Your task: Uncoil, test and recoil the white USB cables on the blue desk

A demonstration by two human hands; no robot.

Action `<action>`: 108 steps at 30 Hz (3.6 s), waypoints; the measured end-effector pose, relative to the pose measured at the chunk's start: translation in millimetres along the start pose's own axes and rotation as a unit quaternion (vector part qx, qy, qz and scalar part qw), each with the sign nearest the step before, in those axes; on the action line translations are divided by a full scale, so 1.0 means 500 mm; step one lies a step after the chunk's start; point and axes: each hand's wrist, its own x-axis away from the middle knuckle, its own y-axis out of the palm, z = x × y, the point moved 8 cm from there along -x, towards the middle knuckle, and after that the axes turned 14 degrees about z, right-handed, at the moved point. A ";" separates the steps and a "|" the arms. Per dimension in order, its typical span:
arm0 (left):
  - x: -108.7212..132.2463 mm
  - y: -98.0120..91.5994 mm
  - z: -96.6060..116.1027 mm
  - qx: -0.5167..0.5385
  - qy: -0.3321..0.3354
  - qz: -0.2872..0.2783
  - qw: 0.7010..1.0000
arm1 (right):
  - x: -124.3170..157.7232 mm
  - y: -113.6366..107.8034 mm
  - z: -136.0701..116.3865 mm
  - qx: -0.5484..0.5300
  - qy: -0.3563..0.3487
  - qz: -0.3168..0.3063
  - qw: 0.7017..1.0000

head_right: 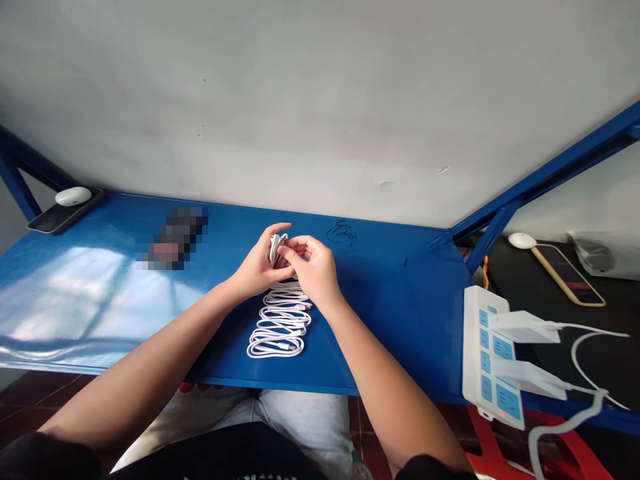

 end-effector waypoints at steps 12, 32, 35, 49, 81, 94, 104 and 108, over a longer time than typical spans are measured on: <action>-0.002 0.004 -0.006 -0.006 -0.024 -0.014 1.000 | 0.010 -0.005 -0.028 0.061 -0.071 0.022 0.995; -0.007 0.018 -0.025 0.301 -0.226 -0.011 0.926 | -0.013 -0.009 0.010 -0.023 0.061 -0.017 0.998; -0.010 0.018 -0.032 0.308 -0.231 -0.003 0.923 | -0.012 -0.006 0.015 -0.023 0.058 -0.019 0.998; 0.002 0.022 -0.033 0.257 -0.229 -0.034 0.938 | -0.029 -0.024 0.000 0.025 -0.020 -0.026 0.999; -0.009 -0.003 -0.060 0.197 -0.197 0.063 0.958 | -0.034 -0.032 0.019 0.036 0.030 -0.013 0.999; -0.016 -0.022 -0.044 0.181 -0.175 0.099 0.963 | -0.025 -0.024 0.009 0.032 0.013 -0.025 0.999; -0.024 -0.048 -0.026 0.069 -0.052 0.131 0.988 | -0.023 -0.024 0.003 0.015 -0.007 -0.017 1.000; -0.024 -0.045 -0.021 0.083 -0.034 0.124 0.988 | -0.019 -0.019 -0.007 0.043 -0.038 -0.021 0.998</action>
